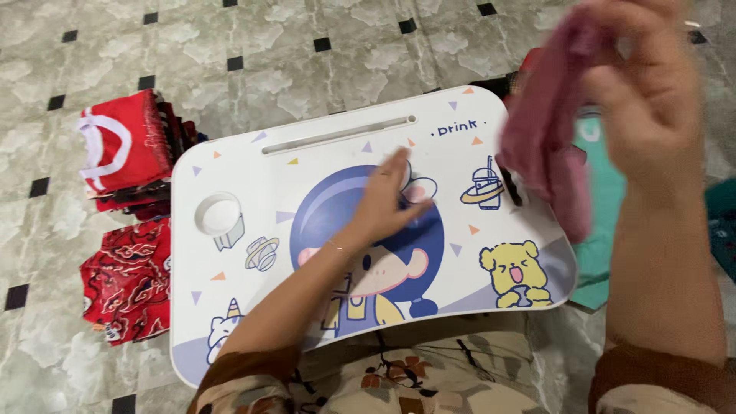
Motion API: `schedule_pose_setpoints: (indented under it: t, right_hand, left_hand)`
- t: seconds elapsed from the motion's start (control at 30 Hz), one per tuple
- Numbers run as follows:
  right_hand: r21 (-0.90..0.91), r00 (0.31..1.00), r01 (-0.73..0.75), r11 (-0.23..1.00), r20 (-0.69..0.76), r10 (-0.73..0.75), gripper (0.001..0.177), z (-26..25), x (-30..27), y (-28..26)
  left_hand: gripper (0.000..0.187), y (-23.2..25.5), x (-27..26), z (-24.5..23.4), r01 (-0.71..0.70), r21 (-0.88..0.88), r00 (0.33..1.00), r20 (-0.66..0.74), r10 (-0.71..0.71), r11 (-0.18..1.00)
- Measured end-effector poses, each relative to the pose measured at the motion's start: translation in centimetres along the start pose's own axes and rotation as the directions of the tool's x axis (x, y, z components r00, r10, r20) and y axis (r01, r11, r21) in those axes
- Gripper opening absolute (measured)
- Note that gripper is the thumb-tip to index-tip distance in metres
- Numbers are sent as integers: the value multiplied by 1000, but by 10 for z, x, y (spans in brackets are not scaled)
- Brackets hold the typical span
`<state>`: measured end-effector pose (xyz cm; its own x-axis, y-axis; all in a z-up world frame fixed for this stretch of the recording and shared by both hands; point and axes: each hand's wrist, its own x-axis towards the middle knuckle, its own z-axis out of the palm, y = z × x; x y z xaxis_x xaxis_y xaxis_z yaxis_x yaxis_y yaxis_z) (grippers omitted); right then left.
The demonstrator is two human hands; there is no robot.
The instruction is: The person folds several pieces of clothing one by one on a small white tray. They handle a green polo shirt, a red patterned shirt, a pink top, a green Dora the Explorer shirt, a white top, and a dark green patterned top, stacking each folded item to the side.
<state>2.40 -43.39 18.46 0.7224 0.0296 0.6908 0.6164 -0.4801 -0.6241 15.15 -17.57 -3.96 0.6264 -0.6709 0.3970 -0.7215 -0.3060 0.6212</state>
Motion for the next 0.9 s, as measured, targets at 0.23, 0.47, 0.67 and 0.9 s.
schedule_pose_setpoints:
  t: [0.23,0.47,0.67,0.9]
  right_hand:
    - [309,970,12,951,225,-86,40,89,57,-57]
    - [291,996,47,955,56,-66,36,67,63,1]
    - [397,982,-66,915,-137,130,30,19,41,67]
    - [631,896,-391,670,94,434,39,22,15,103]
  left_hand:
    - [73,19,43,38,157,-281,980,-73,-184,947]
    - [36,-16,24,17,139,-673,985,168,-33,726]
    - [16,-56,-25,-185,179,-603,968,-31,-247,777]
    - [7,-8,-33,-300,173,-442,954,-148,-261,880]
